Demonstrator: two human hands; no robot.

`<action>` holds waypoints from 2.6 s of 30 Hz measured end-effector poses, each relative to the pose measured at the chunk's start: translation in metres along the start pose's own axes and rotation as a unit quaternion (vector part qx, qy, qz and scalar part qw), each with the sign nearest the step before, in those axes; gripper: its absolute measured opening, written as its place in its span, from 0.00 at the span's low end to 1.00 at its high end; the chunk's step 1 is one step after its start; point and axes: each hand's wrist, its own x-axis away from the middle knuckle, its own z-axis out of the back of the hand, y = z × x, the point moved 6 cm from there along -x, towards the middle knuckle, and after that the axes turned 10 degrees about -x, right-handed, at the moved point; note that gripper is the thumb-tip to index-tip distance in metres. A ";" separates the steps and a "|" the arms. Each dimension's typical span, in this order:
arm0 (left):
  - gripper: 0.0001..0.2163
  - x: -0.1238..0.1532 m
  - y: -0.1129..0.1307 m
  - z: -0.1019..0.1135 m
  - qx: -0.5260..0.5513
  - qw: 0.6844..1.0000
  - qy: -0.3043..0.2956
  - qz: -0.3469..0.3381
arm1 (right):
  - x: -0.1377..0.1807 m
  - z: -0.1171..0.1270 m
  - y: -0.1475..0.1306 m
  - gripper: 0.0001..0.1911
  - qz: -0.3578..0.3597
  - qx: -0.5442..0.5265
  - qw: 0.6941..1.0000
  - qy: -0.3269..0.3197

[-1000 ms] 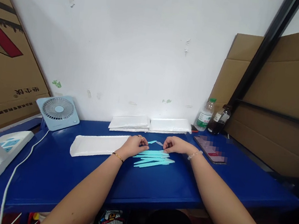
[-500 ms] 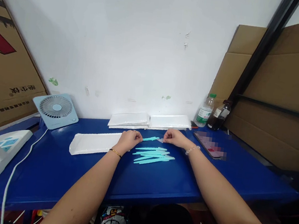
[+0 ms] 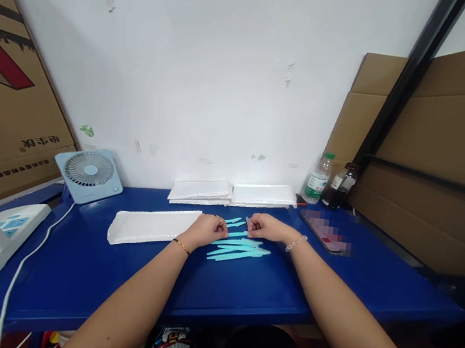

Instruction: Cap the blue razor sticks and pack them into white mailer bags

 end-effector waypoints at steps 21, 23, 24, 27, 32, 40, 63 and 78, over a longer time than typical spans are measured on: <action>0.14 0.002 0.004 -0.005 0.059 0.997 -0.043 -0.025 | 0.006 -0.009 -0.016 0.12 -0.003 0.007 0.997 -0.078; 0.14 0.001 0.002 -0.007 0.057 0.997 -0.043 -0.017 | 0.005 -0.010 -0.015 0.10 0.000 0.011 0.997 -0.077; 0.14 0.000 0.001 -0.008 0.061 0.997 -0.043 -0.015 | 0.005 -0.010 -0.014 0.09 0.000 0.013 0.997 -0.076; 0.16 0.000 -0.003 -0.009 0.093 0.995 -0.046 -0.003 | 0.004 -0.006 -0.010 0.09 -0.002 0.027 0.998 -0.049; 0.20 0.002 -0.005 -0.001 0.107 0.994 -0.005 0.013 | 0.002 0.004 -0.005 0.11 0.008 -0.015 1.000 0.014; 0.11 -0.001 0.001 0.015 -0.080 0.993 0.083 0.003 | -0.004 0.007 -0.002 0.12 0.006 -0.056 0.997 0.051; 0.07 -0.003 -0.006 0.014 -0.097 0.992 0.073 0.029 | -0.003 0.012 0.001 0.10 -0.033 -0.001 0.998 0.058; 0.15 0.003 0.006 0.004 0.045 0.999 0.010 -0.027 | 0.002 -0.012 -0.015 0.12 0.022 0.053 0.996 -0.067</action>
